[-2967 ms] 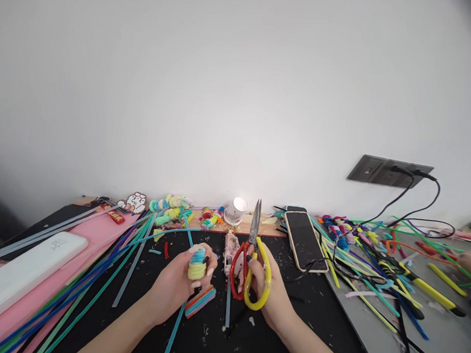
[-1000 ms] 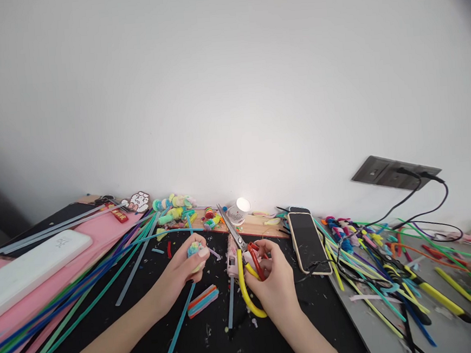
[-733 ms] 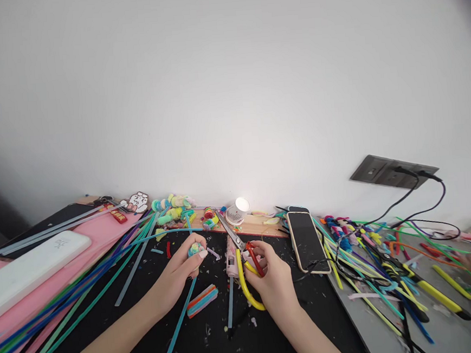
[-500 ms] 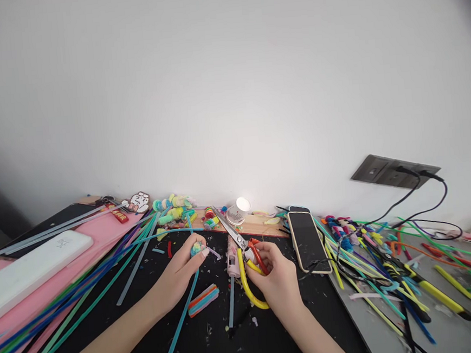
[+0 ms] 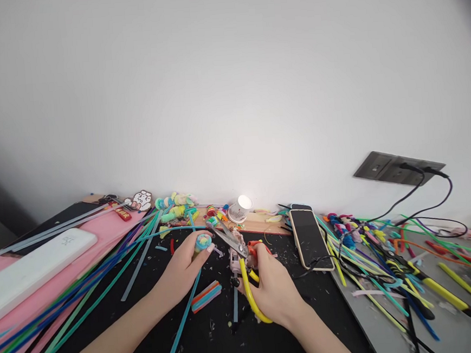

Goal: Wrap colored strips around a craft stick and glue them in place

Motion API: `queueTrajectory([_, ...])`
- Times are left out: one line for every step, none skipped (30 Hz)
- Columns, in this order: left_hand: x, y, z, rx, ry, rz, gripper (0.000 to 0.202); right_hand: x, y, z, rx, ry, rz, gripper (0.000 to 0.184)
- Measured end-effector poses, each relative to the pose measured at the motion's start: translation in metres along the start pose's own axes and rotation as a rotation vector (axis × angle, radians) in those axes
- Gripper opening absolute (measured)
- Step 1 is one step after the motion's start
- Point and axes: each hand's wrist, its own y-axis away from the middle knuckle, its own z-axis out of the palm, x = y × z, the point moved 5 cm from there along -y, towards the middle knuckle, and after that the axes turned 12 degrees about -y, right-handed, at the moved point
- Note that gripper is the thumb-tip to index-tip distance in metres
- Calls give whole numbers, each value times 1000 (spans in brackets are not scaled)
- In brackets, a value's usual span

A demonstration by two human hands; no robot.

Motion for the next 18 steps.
queueTrajectory([0,0,0,18,-31,24,26,-2,0,0,-5,13,-16,31])
queueTrajectory([1,-1,-1,36,-66,40,24,-4,0,0,-8,31,-31,29])
queueTrajectory([0,-1,-1,50,-98,48,23,-5,0,0,-13,54,-40,26])
queueTrajectory([0,-1,-1,57,-121,53,22,-6,0,0,-18,80,-44,24])
queueTrajectory([-1,-1,-1,58,-133,62,20,-6,0,1,-24,106,-45,22])
queueTrajectory([-1,-1,0,55,-133,76,18,-6,0,2,-29,126,-46,21])
queueTrajectory([0,-1,0,53,-124,94,16,-6,0,2,-31,141,-48,20])
queueTrajectory([0,-1,0,50,-113,113,14,-6,0,3,-33,149,-49,20])
queueTrajectory([1,0,0,49,-107,128,13,-6,1,4,-33,152,-49,19])
queueTrajectory([2,0,-1,48,-107,136,12,-6,1,4,-35,153,-47,19])
queueTrajectory([3,1,-1,44,-110,141,11,-5,1,4,-37,152,-42,20])
queueTrajectory([4,1,-1,39,-116,143,11,-5,1,4,-37,150,-36,20])
queueTrajectory([5,2,-1,35,-123,146,12,-5,1,4,-38,148,-29,21])
queueTrajectory([6,2,-1,31,-130,148,12,-5,1,4,-38,146,-22,21])
queueTrajectory([7,2,-1,30,-136,152,12,-5,1,4,-39,142,-17,22])
queueTrajectory([7,2,-1,30,-142,156,12,-5,2,5,-41,138,-12,23])
queueTrajectory([7,2,0,30,-147,160,12,-6,2,5,-43,135,-9,23])
queueTrajectory([7,2,0,30,-151,163,12,-6,2,5,-45,131,-7,23])
